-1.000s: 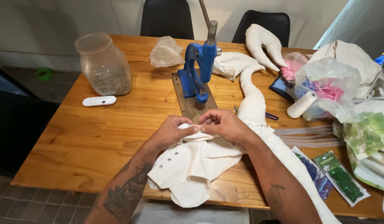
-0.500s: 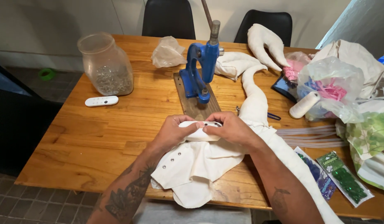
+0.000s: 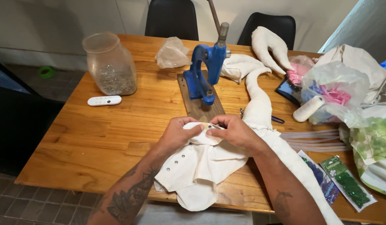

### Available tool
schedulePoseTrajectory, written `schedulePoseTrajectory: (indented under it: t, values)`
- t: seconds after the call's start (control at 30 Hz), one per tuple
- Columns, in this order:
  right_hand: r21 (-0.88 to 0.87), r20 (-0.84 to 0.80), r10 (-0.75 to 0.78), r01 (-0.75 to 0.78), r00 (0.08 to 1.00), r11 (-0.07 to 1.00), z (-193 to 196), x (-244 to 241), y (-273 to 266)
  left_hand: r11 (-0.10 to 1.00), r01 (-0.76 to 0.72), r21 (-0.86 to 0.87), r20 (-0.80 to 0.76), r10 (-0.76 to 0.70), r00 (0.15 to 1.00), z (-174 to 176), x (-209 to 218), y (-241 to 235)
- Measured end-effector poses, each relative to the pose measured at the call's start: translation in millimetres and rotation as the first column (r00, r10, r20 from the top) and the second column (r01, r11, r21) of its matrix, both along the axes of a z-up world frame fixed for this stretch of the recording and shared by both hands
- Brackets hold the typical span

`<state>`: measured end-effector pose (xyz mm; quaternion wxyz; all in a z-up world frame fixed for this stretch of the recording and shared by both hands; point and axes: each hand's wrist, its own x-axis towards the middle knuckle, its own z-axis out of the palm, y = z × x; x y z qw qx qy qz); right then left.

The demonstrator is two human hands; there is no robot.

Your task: Attaching metal snaps to a leather garment using a hand press and pliers

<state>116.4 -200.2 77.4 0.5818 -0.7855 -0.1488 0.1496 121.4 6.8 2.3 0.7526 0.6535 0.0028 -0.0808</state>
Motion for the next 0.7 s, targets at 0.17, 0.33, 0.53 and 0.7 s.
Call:
schedulePoseTrajectory:
  t: [0.17, 0.33, 0.53, 0.7]
  values:
    - [-0.016, 0.009, -0.008, 0.008, 1.0, 1.0, -5, 3, -3, 1.0, -0.001, 0.025, -0.004, 0.002, 1.0, 1, 0, 0]
    - [-0.005, 0.001, -0.013, 0.013, 1.0, 1.0, -5, -1, -1, 0.998, 0.011, 0.062, 0.005, -0.011, 1.0, 9, -5, 1]
    - [0.0, 0.004, -0.048, 0.048, 0.999, 0.999, -1, 0, 2, 0.986, 0.029, 0.161, 0.026, -0.034, 0.999, 19, -10, 3]
    - [-0.031, -0.01, -0.047, 0.047, 0.999, 0.998, -2, 4, 0, 0.975, 0.055, 0.217, 0.071, -0.072, 0.995, 27, -10, 10]
